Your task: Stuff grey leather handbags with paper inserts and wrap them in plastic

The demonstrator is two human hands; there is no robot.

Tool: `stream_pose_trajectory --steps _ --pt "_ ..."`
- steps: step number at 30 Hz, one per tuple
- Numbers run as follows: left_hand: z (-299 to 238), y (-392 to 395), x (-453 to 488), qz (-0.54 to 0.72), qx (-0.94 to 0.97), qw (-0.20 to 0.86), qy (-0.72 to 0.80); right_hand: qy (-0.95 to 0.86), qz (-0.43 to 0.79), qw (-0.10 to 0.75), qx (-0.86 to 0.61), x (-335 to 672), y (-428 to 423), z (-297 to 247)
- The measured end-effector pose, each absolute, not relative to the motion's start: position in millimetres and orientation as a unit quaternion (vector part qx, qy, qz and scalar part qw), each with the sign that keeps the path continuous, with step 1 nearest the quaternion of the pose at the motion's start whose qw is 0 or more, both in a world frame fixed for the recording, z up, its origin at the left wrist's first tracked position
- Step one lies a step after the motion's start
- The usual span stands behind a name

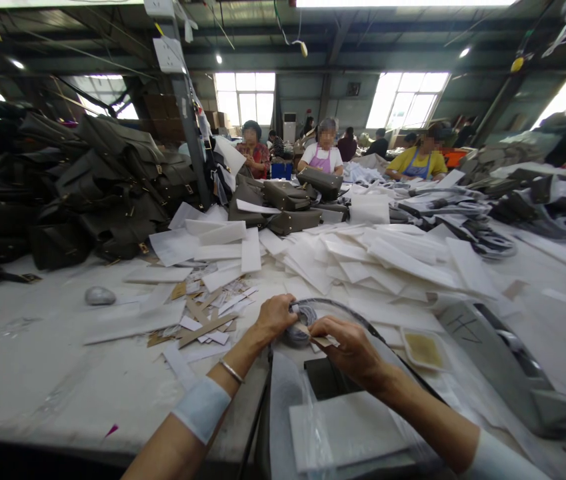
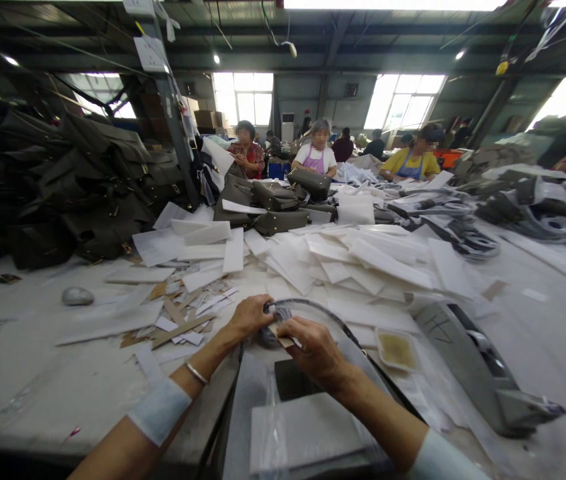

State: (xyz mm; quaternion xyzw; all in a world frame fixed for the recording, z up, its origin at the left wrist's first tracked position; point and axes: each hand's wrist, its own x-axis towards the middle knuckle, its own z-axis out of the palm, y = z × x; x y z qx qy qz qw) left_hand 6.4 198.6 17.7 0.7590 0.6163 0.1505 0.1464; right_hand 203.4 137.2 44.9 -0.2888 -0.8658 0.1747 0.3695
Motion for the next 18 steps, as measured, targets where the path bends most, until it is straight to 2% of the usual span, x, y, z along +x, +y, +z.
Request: stream_pose_trajectory --steps 5,9,14,18 --pt "20.1 191.6 1.2 0.212 0.759 0.151 0.597 -0.873 0.063 0.339 -0.345 191.8 145.9 50.3" --pt "25.6 188.1 -2.6 0.266 0.747 0.179 0.583 -0.871 0.03 0.344 -0.35 182.8 160.4 46.2" --pt "29.3 188.9 -4.8 0.339 0.717 0.268 0.548 -0.885 -0.032 0.368 -0.284 176.6 186.6 29.5" --pt "26.3 192.1 -8.4 0.389 0.673 0.364 0.512 -0.911 -0.043 0.327 -0.248 174.0 200.2 26.9"
